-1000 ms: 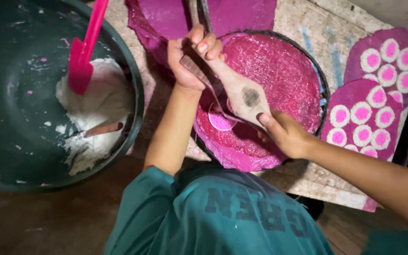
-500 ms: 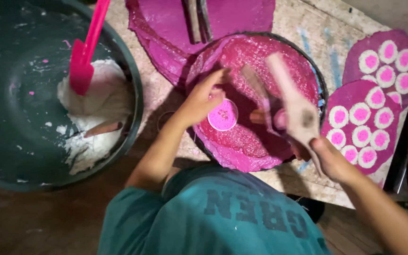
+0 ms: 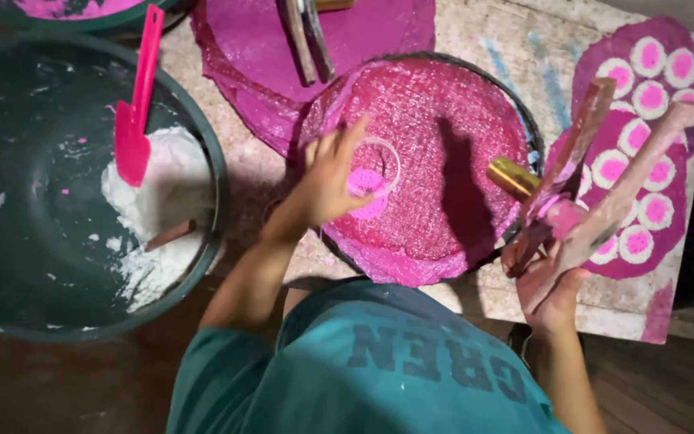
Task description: The person uses a wooden mold to press white and pink powders into circular shapes on a pink glittery mat. They repeatedly fill the mold with white powder, press it into the mat, then add pink powder to the center, and transfer the finished pieces to a tray.
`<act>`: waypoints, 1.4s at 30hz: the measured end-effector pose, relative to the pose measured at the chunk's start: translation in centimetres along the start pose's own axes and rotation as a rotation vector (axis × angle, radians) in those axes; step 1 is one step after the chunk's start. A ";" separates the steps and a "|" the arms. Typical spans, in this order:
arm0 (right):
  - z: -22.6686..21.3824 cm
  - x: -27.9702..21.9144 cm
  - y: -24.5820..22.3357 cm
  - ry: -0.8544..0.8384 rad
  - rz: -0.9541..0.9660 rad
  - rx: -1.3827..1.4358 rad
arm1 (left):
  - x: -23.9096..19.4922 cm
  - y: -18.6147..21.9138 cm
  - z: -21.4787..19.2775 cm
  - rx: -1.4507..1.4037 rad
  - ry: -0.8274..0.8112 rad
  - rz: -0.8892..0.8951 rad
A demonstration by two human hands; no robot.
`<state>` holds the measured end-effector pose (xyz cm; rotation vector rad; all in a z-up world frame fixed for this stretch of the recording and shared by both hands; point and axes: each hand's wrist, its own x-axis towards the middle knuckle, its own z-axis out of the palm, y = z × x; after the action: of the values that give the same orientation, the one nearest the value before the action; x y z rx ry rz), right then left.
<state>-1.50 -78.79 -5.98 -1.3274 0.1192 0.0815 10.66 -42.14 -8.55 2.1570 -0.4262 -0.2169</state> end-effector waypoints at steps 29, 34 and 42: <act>0.3 -2.8 3.0 -0.047 -0.075 0.127 | -2.5 -2.1 4.5 -0.321 0.328 0.013; -0.1 -3.3 3.0 -0.014 -0.084 0.100 | -1.0 -3.2 4.9 0.045 0.273 -0.022; -0.1 -3.8 3.8 -0.005 -0.088 0.003 | -1.5 -3.2 6.3 0.131 0.249 -0.089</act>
<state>-5.78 -77.92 -9.13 -1.3276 0.0565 0.0107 8.09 -44.56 -14.83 2.2977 -0.2060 0.0327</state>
